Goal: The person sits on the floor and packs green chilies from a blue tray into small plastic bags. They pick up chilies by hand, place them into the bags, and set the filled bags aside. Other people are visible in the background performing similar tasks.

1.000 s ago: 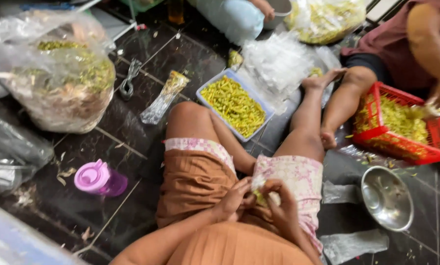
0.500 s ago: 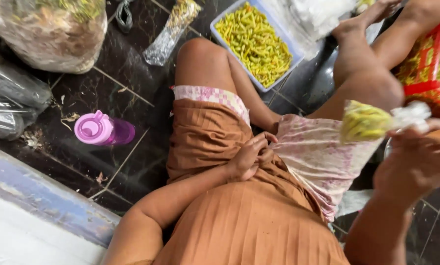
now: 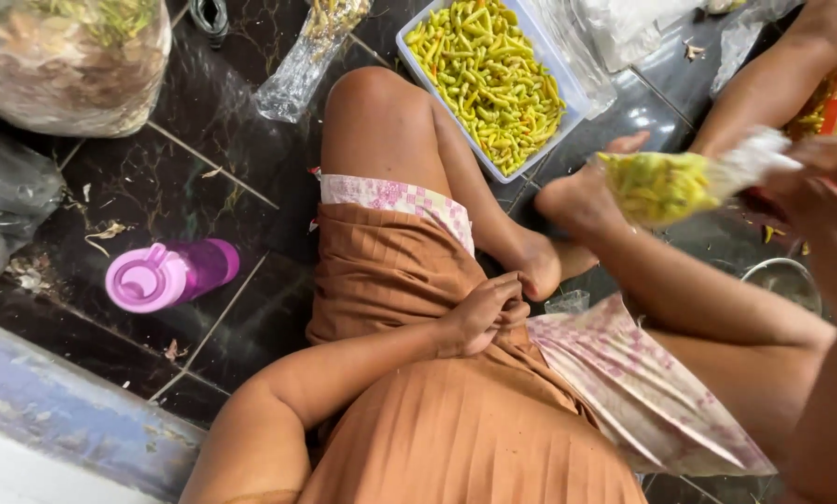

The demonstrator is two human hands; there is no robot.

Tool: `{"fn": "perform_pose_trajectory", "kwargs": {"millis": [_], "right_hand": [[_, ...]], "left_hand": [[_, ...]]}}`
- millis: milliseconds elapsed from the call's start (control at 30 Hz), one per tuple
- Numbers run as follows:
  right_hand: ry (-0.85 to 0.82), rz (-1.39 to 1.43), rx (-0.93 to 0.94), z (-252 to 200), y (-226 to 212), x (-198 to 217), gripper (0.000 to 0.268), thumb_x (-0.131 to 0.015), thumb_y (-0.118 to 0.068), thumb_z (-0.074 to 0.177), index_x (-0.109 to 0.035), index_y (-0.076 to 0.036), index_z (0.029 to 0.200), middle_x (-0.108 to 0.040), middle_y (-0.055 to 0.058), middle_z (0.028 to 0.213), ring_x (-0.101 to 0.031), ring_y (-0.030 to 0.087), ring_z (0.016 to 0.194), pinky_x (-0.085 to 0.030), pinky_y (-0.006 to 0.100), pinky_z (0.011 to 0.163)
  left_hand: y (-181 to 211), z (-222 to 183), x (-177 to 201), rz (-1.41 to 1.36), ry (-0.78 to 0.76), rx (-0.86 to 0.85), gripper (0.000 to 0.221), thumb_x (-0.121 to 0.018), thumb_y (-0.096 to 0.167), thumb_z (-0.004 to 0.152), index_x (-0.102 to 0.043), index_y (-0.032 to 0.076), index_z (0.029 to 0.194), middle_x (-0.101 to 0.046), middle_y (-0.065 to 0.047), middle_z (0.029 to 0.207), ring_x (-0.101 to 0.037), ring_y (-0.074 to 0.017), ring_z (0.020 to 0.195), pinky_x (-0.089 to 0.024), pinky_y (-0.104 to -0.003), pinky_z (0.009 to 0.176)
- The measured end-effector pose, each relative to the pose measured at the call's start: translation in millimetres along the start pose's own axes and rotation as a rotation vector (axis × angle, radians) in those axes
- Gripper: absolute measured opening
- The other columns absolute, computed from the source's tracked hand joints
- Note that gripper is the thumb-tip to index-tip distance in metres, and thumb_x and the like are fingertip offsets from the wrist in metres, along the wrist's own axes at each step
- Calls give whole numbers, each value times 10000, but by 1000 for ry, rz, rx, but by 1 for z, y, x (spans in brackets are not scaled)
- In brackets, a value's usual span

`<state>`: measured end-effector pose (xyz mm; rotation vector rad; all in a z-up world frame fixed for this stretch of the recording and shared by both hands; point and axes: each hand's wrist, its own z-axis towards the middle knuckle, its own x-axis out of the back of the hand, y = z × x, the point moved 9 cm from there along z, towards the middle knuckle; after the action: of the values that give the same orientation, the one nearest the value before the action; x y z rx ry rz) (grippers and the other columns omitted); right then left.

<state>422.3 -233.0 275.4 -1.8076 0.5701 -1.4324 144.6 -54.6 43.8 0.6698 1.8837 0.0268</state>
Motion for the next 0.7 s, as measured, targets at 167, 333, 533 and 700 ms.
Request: {"fn": "perform_pose_trajectory", "kwargs": {"millis": [167, 333, 533, 700], "right_hand": [[-266, -16, 340, 36, -73, -124, 185, -705, 95, 1135, -566, -26, 1141, -667, 129, 1127, -702, 188, 1134, -598, 295, 1047], [-211, -56, 193, 186, -31, -186, 218, -748, -118, 1109, -556, -188, 1032, -673, -15, 954, -694, 62, 987, -578, 227, 890], [7, -51, 470, 335, -56, -251, 254, -734, -14, 1066, -649, -156, 873, -698, -1, 849, -706, 101, 802, -548, 296, 689], [118, 92, 395, 429, 15, -320, 215, -742, 36, 882, -647, -155, 856, -642, -42, 773, -534, 69, 688, -414, 285, 587]], "left_hand": [[-23, 39, 23, -20, 42, -25, 145, -403, 91, 1001, -534, 74, 941, -219, 47, 609, -198, -47, 468, -105, -239, 481], [-28, 67, 57, 192, 130, 96, 220, -340, 182, 1004, -517, 183, 873, -209, 33, 501, -159, -90, 429, -46, -298, 432], [-12, 79, 52, 200, 96, 147, 250, -333, 235, 1056, -524, 114, 950, -248, -2, 517, -156, -89, 451, -101, -259, 440], [-14, 83, 53, 159, 159, 207, 215, -338, 198, 1039, -523, 135, 949, -261, -7, 517, -150, -92, 433, -81, -259, 369]]}}
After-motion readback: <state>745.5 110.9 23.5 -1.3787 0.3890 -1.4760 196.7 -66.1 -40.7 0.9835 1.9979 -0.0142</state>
